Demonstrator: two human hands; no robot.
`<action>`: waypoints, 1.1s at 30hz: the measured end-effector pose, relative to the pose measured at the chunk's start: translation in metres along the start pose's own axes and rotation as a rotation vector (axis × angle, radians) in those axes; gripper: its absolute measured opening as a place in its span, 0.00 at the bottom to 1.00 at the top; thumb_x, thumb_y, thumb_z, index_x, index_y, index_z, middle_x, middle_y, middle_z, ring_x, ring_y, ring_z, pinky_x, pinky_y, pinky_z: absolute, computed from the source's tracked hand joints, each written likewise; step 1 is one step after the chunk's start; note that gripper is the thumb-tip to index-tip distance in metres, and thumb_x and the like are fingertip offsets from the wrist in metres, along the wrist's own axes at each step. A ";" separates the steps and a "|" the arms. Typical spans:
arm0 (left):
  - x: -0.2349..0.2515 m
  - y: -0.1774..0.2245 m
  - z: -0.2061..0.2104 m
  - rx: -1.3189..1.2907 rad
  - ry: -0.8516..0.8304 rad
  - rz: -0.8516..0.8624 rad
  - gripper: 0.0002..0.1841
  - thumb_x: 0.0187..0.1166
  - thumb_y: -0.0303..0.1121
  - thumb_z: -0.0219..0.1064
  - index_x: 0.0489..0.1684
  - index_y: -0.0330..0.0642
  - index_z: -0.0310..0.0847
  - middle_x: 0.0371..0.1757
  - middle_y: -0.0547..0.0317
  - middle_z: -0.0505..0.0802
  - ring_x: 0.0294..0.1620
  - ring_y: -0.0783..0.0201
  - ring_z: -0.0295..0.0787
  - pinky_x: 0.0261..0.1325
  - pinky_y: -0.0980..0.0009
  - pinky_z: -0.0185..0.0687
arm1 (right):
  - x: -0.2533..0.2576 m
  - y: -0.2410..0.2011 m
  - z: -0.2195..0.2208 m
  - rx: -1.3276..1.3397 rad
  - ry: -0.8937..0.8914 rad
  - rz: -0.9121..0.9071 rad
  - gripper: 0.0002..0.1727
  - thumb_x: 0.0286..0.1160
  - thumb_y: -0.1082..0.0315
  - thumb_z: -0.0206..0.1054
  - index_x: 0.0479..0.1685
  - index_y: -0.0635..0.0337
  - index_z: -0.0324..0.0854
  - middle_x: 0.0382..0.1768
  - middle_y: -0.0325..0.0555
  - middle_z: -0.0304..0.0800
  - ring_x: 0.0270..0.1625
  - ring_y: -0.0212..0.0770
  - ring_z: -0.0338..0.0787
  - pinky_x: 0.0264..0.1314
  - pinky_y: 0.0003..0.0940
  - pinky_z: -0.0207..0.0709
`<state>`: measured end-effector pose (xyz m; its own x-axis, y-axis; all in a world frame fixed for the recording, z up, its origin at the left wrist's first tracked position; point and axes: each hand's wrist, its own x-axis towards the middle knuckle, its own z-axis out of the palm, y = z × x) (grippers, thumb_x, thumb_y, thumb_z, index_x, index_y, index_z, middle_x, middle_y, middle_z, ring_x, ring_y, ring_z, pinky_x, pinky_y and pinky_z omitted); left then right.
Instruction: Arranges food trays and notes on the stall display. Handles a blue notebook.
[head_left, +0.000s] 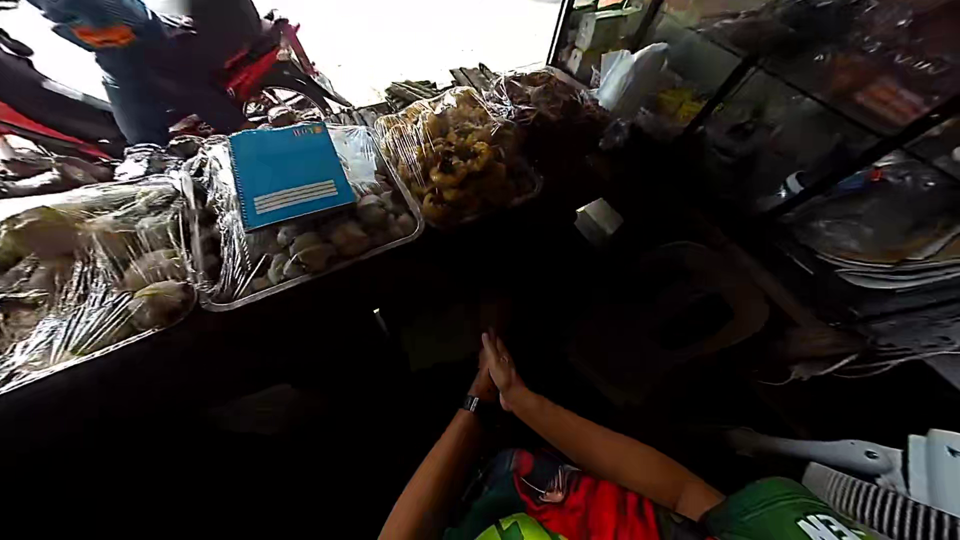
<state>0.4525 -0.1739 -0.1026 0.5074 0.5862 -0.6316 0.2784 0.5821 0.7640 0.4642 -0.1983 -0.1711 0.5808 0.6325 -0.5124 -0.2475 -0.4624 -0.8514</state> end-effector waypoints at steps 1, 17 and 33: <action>0.010 -0.023 0.012 -0.071 -0.051 0.000 0.25 0.97 0.32 0.31 0.87 0.29 0.53 0.78 0.38 0.75 0.73 0.57 0.75 0.74 0.64 0.71 | 0.015 -0.001 -0.018 -0.011 0.053 -0.008 0.32 0.97 0.55 0.45 0.89 0.71 0.57 0.90 0.65 0.58 0.93 0.54 0.57 0.94 0.51 0.47; 0.141 -0.012 -0.080 -0.200 0.003 0.193 0.28 0.93 0.34 0.53 0.90 0.32 0.55 0.89 0.37 0.66 0.88 0.46 0.63 0.87 0.49 0.60 | 0.054 -0.024 -0.045 -0.074 -0.111 -0.117 0.26 0.96 0.62 0.46 0.62 0.78 0.82 0.53 0.61 0.94 0.54 0.44 0.95 0.61 0.40 0.87; 0.177 0.070 -0.023 -1.014 0.077 0.422 0.20 0.91 0.33 0.40 0.73 0.37 0.68 0.72 0.48 0.85 0.74 0.53 0.81 0.75 0.52 0.77 | 0.294 -0.251 -0.159 -0.230 0.155 -0.670 0.16 0.87 0.67 0.63 0.62 0.70 0.85 0.56 0.59 0.93 0.53 0.44 0.91 0.60 0.41 0.81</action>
<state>0.5428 -0.0159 -0.1639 0.3419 0.8599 -0.3790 -0.7225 0.4984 0.4791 0.8207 0.0052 -0.0903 0.6583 0.7381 0.1478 0.3596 -0.1359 -0.9232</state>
